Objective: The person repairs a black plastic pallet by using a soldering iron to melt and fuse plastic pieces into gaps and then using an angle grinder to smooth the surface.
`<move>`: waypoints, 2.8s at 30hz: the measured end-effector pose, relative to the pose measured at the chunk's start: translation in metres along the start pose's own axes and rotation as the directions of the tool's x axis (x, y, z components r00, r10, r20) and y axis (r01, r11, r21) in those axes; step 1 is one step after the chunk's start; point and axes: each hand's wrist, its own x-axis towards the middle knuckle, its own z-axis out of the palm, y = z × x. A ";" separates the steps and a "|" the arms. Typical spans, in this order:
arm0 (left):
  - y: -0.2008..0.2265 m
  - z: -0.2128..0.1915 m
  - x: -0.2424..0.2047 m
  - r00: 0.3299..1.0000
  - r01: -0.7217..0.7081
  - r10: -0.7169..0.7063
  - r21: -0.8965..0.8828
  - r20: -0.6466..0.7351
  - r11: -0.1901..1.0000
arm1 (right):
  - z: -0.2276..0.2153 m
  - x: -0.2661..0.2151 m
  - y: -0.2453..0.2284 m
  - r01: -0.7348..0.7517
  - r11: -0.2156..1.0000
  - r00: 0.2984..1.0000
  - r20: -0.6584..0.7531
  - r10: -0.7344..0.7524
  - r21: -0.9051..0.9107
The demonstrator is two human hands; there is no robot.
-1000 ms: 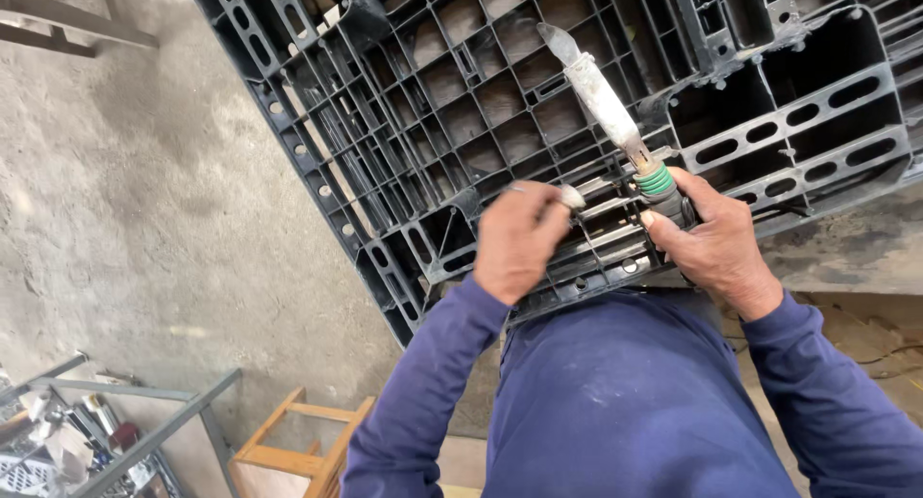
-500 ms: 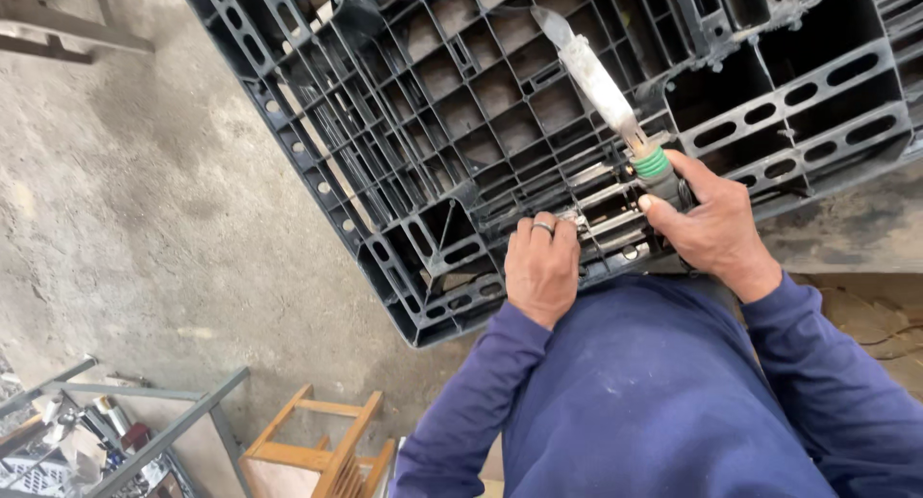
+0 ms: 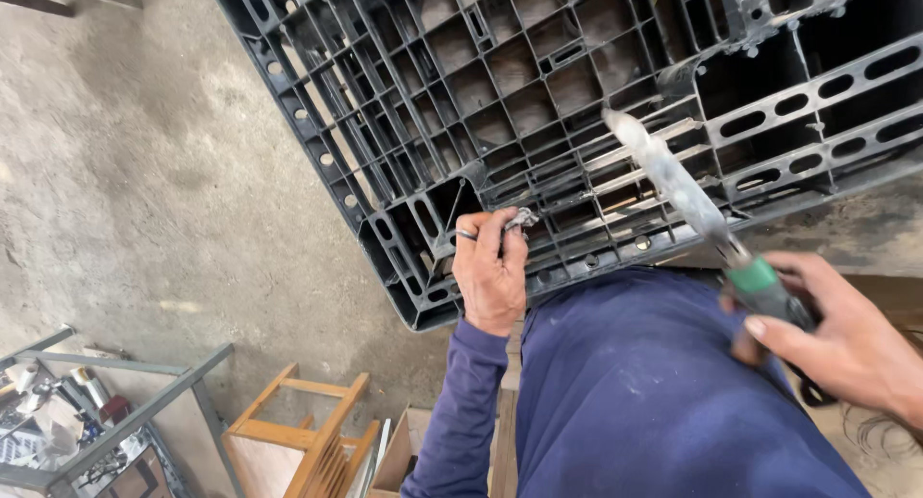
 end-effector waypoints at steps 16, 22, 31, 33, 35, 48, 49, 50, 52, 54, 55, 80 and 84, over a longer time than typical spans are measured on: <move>-0.042 0.011 0.052 0.808 -0.521 0.462 0.077 0.364 0.850 | 0.042 -0.046 -0.037 -0.006 0.177 0.999 -0.013 -0.039 -0.984; -0.037 0.006 0.055 0.784 -0.534 0.459 0.079 0.418 0.842 | 0.061 -0.036 -0.072 0.128 -0.278 0.989 0.145 -0.042 -0.952; -0.038 0.003 0.052 0.767 -0.539 0.450 0.079 0.458 0.838 | 0.062 -0.024 -0.093 0.278 -0.547 0.950 0.309 0.037 -0.790; -0.039 0.004 0.054 0.778 -0.527 0.463 0.040 0.425 0.849 | 0.061 -0.023 -0.094 0.325 -0.576 0.936 0.343 0.082 -0.750; -0.038 0.006 0.061 0.777 -0.539 0.471 0.056 0.418 0.840 | 0.058 -0.019 -0.098 0.295 -0.509 0.940 0.341 0.002 -0.809; -0.037 0.004 0.056 0.783 -0.516 0.446 0.052 0.434 0.855 | 0.063 -0.019 -0.112 0.226 -0.476 0.974 0.208 0.091 -0.850; -0.036 0.006 0.059 0.783 -0.518 0.449 0.052 0.430 0.854 | 0.063 -0.019 -0.113 0.262 -0.476 0.955 0.296 0.003 -0.840; -0.036 0.005 0.058 0.777 -0.534 0.458 0.065 0.433 0.843 | 0.061 -0.017 -0.114 0.288 -0.475 0.937 0.346 -0.038 -0.831; -0.037 0.004 0.056 0.770 -0.544 0.460 0.078 0.442 0.835 | 0.059 -0.015 -0.115 0.316 -0.500 0.924 0.381 -0.031 -0.807; -0.037 0.005 0.058 0.778 -0.526 0.460 0.044 0.429 0.849 | 0.060 -0.017 -0.115 0.314 -0.523 0.933 0.360 0.015 -0.792; -0.036 0.006 0.057 0.775 -0.530 0.465 0.040 0.428 0.847 | 0.063 -0.020 -0.116 0.258 -0.483 0.957 0.288 0.013 -0.836; -0.032 0.007 0.062 0.785 -0.524 0.452 0.063 0.424 0.849 | 0.066 -0.015 -0.137 0.172 -0.442 0.982 0.188 0.008 -0.881; -0.033 0.005 0.057 0.790 -0.507 0.440 0.050 0.426 0.861 | 0.062 -0.007 -0.136 0.188 -0.445 0.981 0.151 0.118 -0.875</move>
